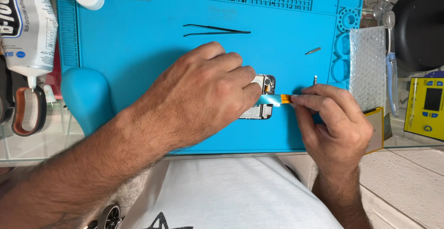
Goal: The person works on a disassembled smartphone placed on a blue anti-static mat. They use tweezers to lift and reposition internal ribbon cables and connectors, then use their fingers to press and align components within the phone chassis.
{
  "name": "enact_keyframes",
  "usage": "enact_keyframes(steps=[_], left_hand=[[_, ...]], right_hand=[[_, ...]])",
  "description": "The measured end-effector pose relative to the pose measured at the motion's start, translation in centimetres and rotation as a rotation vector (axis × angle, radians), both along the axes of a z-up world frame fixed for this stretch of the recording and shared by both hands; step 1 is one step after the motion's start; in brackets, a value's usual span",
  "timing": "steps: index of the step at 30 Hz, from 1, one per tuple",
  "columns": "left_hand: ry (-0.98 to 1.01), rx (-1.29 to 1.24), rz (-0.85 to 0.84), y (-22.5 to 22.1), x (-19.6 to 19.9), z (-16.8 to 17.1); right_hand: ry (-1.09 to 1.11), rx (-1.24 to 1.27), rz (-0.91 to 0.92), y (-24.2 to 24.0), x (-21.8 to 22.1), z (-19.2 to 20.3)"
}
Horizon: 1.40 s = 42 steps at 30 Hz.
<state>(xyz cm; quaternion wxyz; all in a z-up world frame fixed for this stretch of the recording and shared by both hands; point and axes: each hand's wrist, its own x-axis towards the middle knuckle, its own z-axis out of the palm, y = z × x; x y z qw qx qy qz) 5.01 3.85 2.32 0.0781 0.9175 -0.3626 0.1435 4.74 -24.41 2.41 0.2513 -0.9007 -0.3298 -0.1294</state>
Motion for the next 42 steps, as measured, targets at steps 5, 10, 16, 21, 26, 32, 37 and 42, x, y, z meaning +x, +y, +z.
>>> enact_keyframes(steps=[5, 10, 16, 21, 26, 32, 37, 42], left_hand=[[0.089, -0.112, 0.023, 0.1, -0.1, -1.1], [0.09, -0.186, 0.064, 0.3, -0.3, -1.6], [-0.02, -0.146, 0.038, 0.1, -0.4, -2.1], [-0.002, -0.165, 0.051, 0.3, -0.5, -2.0], [0.042, -0.166, 0.045, 0.2, -0.5, -1.7], [0.111, -0.191, 0.054, -0.2, -0.9, -1.6], [0.087, -0.165, 0.067, -1.0, -0.9, -0.4], [0.147, -0.176, -0.119, -2.2, 1.1, 0.3]], right_hand=[[0.046, 0.003, -0.02, 0.4, 0.1, 0.1], [0.064, 0.016, -0.024, 0.7, 0.0, 0.0], [0.069, 0.007, -0.007, 0.8, 0.0, -0.1], [0.072, -0.001, -0.005, 1.0, -0.3, 0.3], [0.014, -0.103, 0.041, -0.1, 0.1, -0.1], [-0.009, -0.121, 0.069, -0.6, 0.2, -0.4], [0.002, -0.083, 0.068, -0.5, 0.3, -0.1], [-0.004, -0.054, 0.068, -0.4, 0.3, 0.1]])
